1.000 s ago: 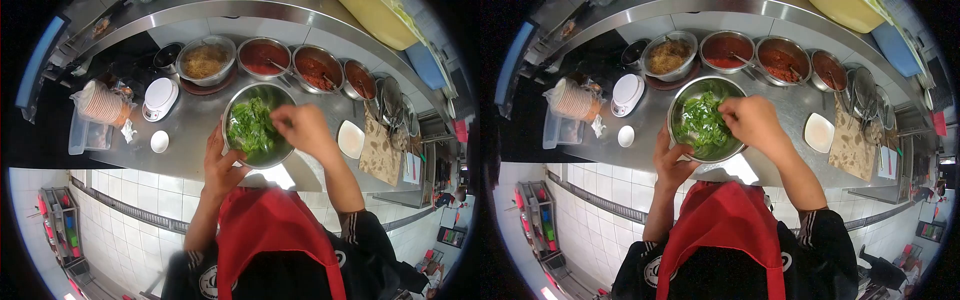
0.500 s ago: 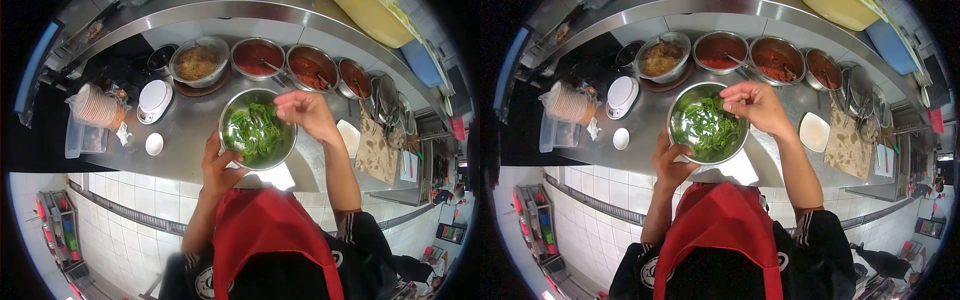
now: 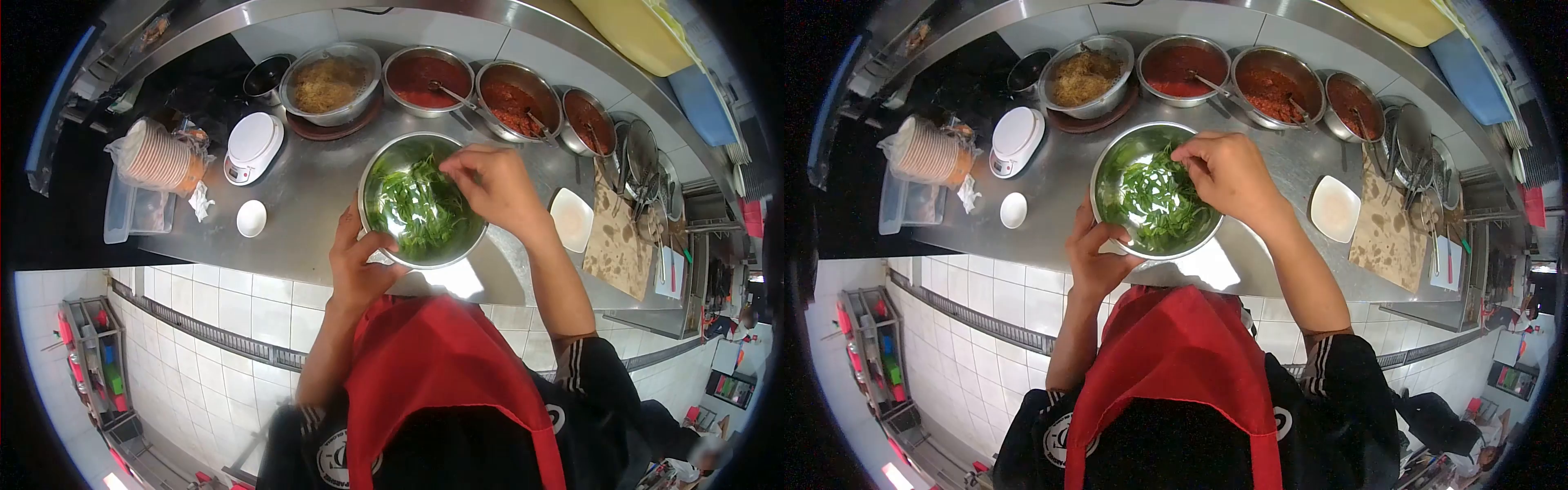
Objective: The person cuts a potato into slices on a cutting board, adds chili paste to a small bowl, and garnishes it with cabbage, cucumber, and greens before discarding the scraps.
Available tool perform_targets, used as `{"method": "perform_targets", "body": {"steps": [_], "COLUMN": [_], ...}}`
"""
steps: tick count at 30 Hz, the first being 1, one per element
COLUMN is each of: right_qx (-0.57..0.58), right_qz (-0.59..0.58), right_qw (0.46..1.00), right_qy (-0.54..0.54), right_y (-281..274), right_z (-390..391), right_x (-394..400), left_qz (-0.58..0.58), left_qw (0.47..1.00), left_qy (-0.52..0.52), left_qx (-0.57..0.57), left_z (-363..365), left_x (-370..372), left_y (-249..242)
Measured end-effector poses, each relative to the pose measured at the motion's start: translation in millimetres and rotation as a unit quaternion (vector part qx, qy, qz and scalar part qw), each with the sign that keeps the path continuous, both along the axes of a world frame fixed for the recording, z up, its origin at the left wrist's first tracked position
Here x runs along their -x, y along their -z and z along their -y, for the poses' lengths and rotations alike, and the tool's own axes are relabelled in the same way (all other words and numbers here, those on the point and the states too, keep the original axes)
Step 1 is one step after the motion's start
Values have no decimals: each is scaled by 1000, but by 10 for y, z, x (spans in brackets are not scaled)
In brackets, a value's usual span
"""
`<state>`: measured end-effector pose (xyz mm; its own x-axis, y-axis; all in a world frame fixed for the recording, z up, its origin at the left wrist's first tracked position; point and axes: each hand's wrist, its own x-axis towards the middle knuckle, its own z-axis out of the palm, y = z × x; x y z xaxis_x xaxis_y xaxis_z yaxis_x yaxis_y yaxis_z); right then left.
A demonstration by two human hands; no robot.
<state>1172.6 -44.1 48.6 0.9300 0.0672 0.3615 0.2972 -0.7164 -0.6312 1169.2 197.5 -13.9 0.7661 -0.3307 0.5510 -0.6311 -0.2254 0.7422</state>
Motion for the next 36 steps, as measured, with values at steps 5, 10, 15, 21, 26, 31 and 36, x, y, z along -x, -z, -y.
{"method": "perform_targets", "body": {"steps": [5, 10, 15, 21, 26, 31, 36], "right_qx": [-190, -459, -651, -652, -575, -524, -405], "right_qz": [-109, -148, -145, -121, -77, -96, -123], "right_qw": [975, 870, 731, 739, 813, 846, 904], "right_qy": [-41, -103, -146, -117, -56, -37, -64], "right_y": [-64, 106, 174, 211, 300, 354, 423], "right_z": [61, 229, 250, 199, 217, 162, -97], "right_x": [27, 4, -8, -6, -68, -113, -216], "left_qz": [4, -18, -23, -37, -67, -59, -44], "left_qw": [1000, 1000, 1000, 999, 997, 995, 996], "left_qy": [-5, -15, -19, -21, -38, -78, -71], "left_qx": [14, 10, 2, 12, 13, -30, -27], "left_z": [-21, -46, -87, -103, -222, -410, -441], "left_x": [-9, -15, -10, -9, 4, 32, 45], "left_y": [35, 102, 137, 166, 207, 264, 273]}}
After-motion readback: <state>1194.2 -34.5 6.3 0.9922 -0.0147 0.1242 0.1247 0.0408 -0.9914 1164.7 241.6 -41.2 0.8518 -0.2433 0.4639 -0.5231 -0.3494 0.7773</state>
